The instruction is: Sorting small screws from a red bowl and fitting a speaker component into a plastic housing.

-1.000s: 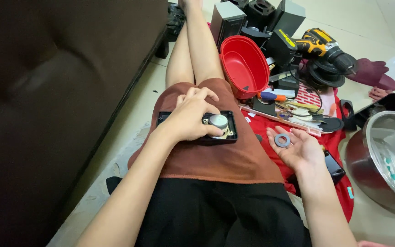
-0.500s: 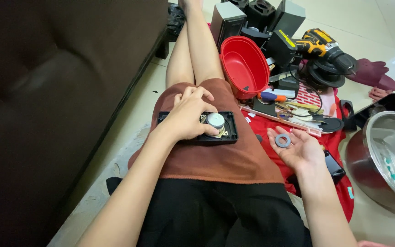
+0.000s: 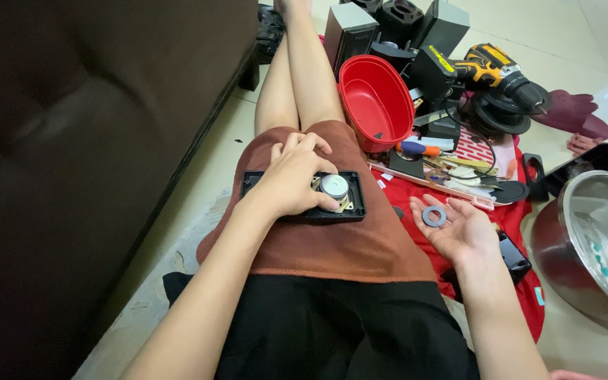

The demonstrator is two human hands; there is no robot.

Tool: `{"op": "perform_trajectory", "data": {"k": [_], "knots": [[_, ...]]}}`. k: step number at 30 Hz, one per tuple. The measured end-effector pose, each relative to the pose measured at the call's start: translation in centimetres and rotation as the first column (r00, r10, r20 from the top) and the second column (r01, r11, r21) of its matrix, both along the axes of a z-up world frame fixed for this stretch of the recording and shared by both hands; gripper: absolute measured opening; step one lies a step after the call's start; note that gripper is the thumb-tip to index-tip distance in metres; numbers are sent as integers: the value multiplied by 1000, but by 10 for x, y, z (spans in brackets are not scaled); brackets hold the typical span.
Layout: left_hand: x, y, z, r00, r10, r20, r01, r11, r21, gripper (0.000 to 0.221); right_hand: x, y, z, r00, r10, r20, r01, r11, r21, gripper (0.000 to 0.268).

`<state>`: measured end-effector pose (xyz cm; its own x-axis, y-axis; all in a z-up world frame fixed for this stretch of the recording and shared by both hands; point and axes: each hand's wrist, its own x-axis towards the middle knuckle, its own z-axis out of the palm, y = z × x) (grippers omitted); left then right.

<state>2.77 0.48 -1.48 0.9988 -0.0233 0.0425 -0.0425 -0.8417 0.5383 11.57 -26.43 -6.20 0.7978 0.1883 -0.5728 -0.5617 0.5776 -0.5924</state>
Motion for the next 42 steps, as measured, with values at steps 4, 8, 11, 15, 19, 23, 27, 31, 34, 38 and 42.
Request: {"op": "perform_trajectory", "data": {"k": [4,8,11,15,19,23,27,31,34,38,42], "knots": [[-2,0,2,1000,16,-20,-17,1000,-23,50,0,2,3,1000,18,-3,-18,1000,-6,44],[1,1,-3,999,29,-21,-30,999,-43,51,-1,3,5,1000,2,-10,-2,1000,-3,43],[1,2,-5,999,35,-26,-36,998,-55,52,-3,5,9,1000,11,-12,-11,1000,-10,44],[-2,2,-1,999,38,-20,-40,996,-77,52,-5,7,13,999,37,-7,-37,999,-35,45],[0,1,-4,999,38,-3,-38,996,-83,53,-3,6,12,999,40,-12,-41,999,-34,45],[0,1,-4,999,38,-14,-39,996,-85,53,-2,6,10,999,42,-7,-42,999,-34,45],[-4,0,1,998,24,60,-18,995,-101,49,-1,6,9,997,73,-6,-73,997,-11,46],[-8,-10,9,989,38,143,-7,978,-209,47,-1,7,10,997,74,1,-74,997,24,45],[-1,-29,13,954,19,299,57,968,-244,44,-1,14,15,999,41,-1,-40,993,112,43],[15,-77,20,903,-53,427,139,975,-175,43,-16,29,41,998,-1,-59,11,987,163,37],[30,-127,11,882,-73,467,144,982,-120,45,16,1,-1,999,-37,-20,41,981,191,23]]}}
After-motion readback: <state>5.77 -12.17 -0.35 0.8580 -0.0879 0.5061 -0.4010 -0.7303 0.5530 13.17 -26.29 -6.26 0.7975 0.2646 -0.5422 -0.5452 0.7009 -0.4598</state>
